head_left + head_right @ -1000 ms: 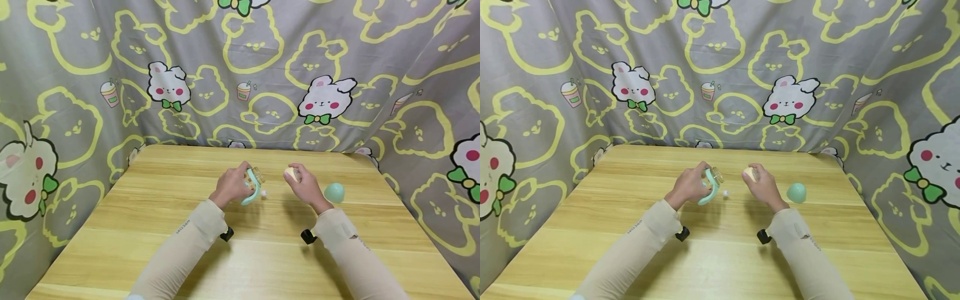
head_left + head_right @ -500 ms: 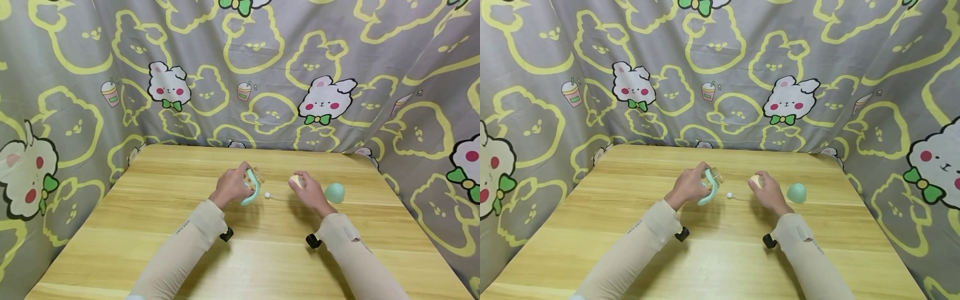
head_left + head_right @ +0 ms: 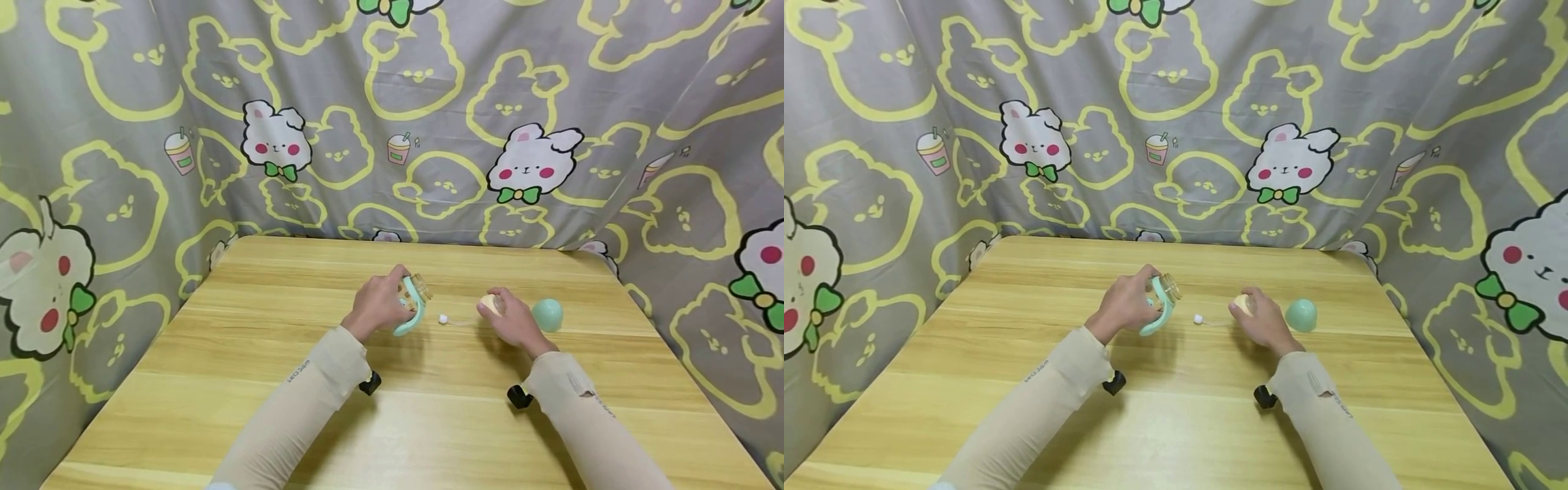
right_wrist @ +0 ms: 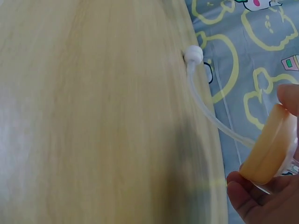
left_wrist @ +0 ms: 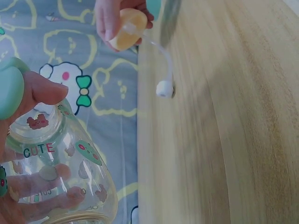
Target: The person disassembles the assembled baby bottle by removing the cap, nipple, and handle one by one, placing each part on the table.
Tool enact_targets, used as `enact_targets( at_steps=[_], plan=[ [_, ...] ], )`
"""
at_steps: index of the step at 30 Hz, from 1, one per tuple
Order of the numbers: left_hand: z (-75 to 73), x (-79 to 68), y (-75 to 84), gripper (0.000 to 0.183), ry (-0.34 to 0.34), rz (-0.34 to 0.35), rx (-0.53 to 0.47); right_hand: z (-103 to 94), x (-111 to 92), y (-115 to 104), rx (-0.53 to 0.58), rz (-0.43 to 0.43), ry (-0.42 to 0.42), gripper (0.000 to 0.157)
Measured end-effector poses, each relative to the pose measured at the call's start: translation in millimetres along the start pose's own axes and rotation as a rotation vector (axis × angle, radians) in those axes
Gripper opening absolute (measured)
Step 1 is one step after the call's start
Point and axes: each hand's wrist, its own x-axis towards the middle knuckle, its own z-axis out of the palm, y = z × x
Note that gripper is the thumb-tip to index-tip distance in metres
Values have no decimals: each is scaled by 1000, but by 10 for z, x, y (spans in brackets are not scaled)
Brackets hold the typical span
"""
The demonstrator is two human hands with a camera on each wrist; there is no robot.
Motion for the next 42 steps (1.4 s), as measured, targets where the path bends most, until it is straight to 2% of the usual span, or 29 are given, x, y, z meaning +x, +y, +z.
enact_targets(
  at_steps=[12, 19, 42],
  plan=[
    [-7, -1, 19, 62, -9, 8, -7, 31, 6, 123, -41, -45, 8, 59],
    [-32, -14, 32, 61, -6, 5, 2, 12, 0, 122, 2, -22, -9, 64],
    [-24, -20, 36, 61, -11, -6, 3, 18, 6, 176, -19, -23, -28, 60]
  ],
)
